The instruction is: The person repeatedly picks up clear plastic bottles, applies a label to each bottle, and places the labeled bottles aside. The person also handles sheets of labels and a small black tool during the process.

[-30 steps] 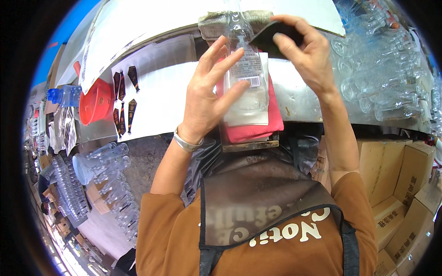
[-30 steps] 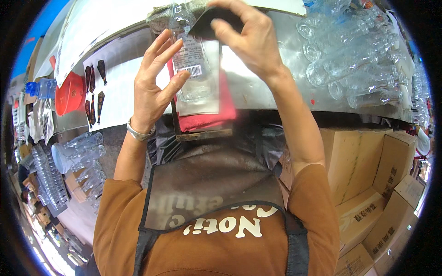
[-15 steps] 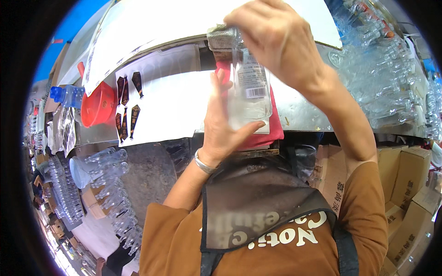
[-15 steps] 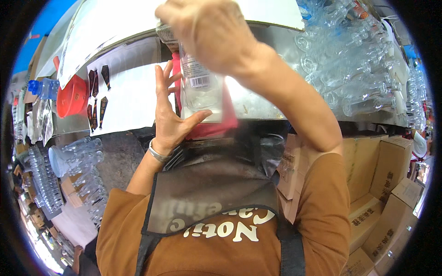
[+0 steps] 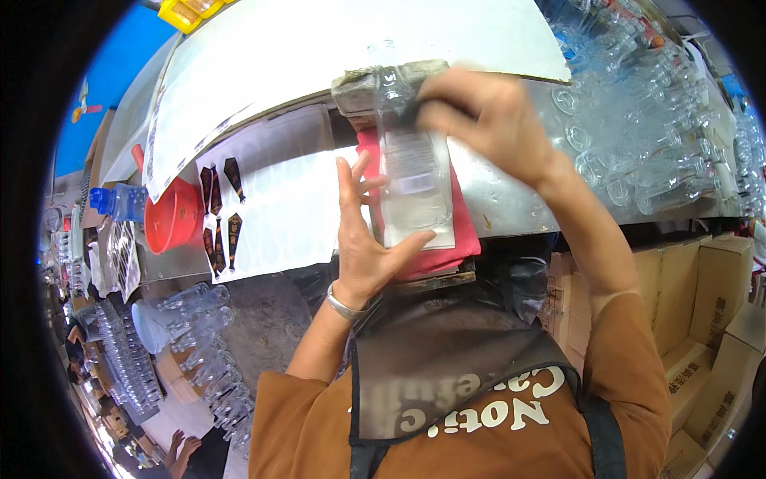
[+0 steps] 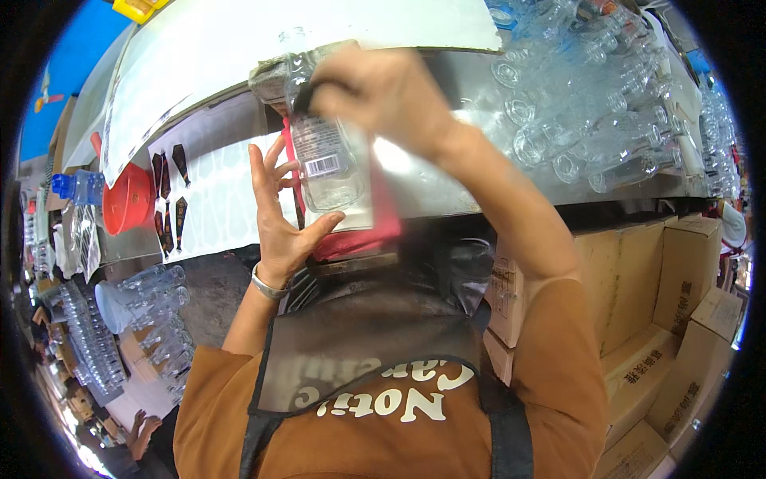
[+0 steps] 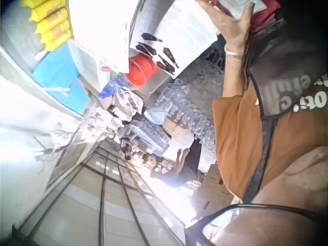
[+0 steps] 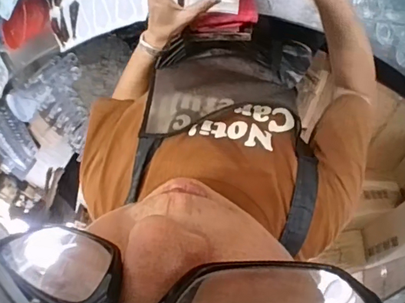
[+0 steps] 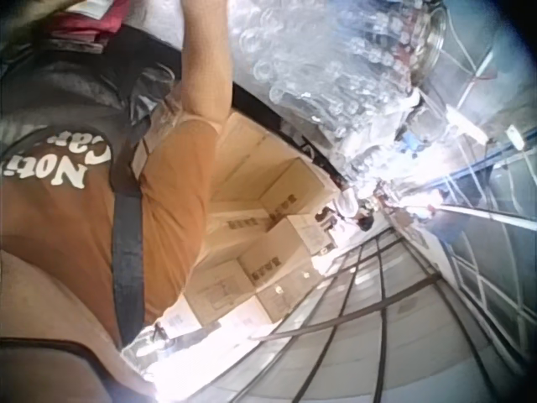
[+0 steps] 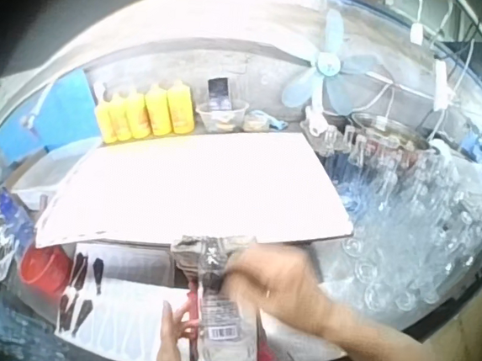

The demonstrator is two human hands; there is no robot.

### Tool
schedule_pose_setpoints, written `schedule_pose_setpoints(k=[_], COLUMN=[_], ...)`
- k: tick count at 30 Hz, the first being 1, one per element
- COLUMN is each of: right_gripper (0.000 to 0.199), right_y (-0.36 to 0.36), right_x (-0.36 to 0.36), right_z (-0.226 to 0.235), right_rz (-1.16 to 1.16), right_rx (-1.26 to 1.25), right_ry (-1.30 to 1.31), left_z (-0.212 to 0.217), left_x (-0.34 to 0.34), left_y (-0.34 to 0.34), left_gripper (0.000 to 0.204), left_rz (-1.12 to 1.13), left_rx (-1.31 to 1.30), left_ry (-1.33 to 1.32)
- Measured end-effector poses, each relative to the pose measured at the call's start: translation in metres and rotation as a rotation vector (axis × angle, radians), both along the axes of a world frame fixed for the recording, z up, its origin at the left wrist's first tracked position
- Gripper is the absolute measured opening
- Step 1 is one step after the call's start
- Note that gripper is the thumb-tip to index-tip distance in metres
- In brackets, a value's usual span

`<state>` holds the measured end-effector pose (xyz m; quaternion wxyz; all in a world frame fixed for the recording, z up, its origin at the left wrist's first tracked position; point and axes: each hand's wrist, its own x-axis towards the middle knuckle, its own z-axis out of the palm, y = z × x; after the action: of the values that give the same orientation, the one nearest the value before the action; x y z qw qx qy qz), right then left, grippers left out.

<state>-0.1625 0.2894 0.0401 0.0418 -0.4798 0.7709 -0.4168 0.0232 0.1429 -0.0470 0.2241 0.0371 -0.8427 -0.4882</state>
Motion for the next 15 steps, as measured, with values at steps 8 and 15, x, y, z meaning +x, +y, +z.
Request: schedule_pose_setpoints(k=[8, 15], right_gripper=[0.016, 0.009], right_y=[0.02, -0.012], right_x=[0.008, 0.057], right_z=[-0.03, -0.01], right_rz=[0.103, 0.308], right_rx=[-0.194, -0.068], right_ry=[0.097, 0.487], left_z=[0.021, 0.054], left_x=[-0.031, -0.163], left_y=[-0.056, -0.084], left_gripper=[0.088, 0.062], left_rz=[-0.099, -0.065], left_rx=[0.015, -0.287], left_ry=[0.144, -0.152])
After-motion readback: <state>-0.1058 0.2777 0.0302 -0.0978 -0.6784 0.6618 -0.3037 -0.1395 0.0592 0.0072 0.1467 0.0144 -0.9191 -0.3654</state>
